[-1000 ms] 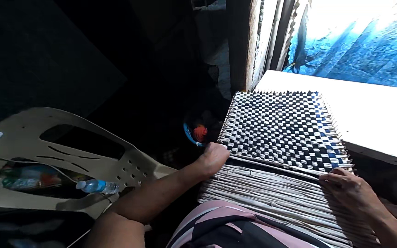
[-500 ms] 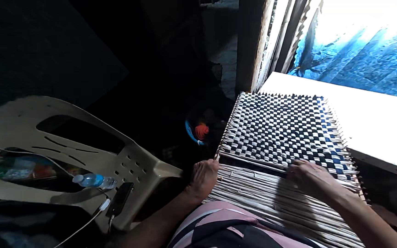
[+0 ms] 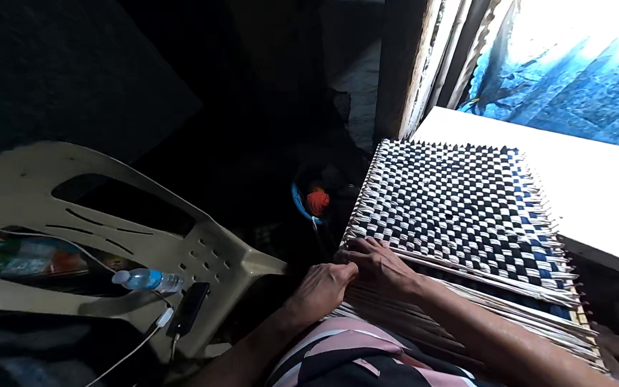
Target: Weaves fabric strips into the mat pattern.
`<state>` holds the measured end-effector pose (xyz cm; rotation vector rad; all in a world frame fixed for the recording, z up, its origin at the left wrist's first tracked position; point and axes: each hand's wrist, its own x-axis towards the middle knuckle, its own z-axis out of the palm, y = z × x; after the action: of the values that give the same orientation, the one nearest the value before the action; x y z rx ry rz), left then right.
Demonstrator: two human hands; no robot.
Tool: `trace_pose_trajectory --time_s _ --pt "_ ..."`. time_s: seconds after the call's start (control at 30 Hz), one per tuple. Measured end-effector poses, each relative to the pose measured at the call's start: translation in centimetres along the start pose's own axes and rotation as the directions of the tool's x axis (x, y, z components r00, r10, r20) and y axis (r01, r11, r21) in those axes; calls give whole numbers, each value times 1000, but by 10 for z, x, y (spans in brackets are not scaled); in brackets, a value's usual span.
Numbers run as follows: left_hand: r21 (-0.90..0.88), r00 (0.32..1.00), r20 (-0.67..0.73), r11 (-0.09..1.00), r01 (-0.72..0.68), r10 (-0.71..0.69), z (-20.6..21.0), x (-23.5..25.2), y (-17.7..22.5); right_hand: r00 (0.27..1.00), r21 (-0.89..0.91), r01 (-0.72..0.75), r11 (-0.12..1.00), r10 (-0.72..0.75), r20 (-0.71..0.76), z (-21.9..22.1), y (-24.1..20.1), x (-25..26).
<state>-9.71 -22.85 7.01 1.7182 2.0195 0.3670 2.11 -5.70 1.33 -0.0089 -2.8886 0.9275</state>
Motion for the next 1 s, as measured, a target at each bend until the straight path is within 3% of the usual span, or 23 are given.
trace_pose_trajectory --time_s 0.2,0.37,0.5,0.63,0.83,0.9,0.93,1.0 --pt "100 990 -141 995 6 8 22 -6 8 986 178 -23 984 52 -160 15 9 -1" --pt "163 962 -250 975 153 -109 -3 -1 -3 977 132 -9 991 37 -208 17 7 -2" --pt "209 969 -246 977 31 22 -19 13 -38 980 71 -23 997 36 -194 21 8 -2" --pt "39 989 -142 998 -44 49 -21 27 -66 991 -12 -37 999 35 -128 20 5 0" --pt "-249 977 11 946 207 -211 -7 38 -107 995 -81 -60 995 54 -82 23 2 0" --pt "-456 953 17 845 278 -304 3 43 -103 994 -84 -75 994 68 -82 25 1 0" --pt "-614 934 38 730 302 -355 6 46 -99 993 -84 -76 994 68 -93 26 1 0" --pt "-869 896 174 364 335 -409 4 50 -87 992 -82 -70 994 61 -114 27 1 0"
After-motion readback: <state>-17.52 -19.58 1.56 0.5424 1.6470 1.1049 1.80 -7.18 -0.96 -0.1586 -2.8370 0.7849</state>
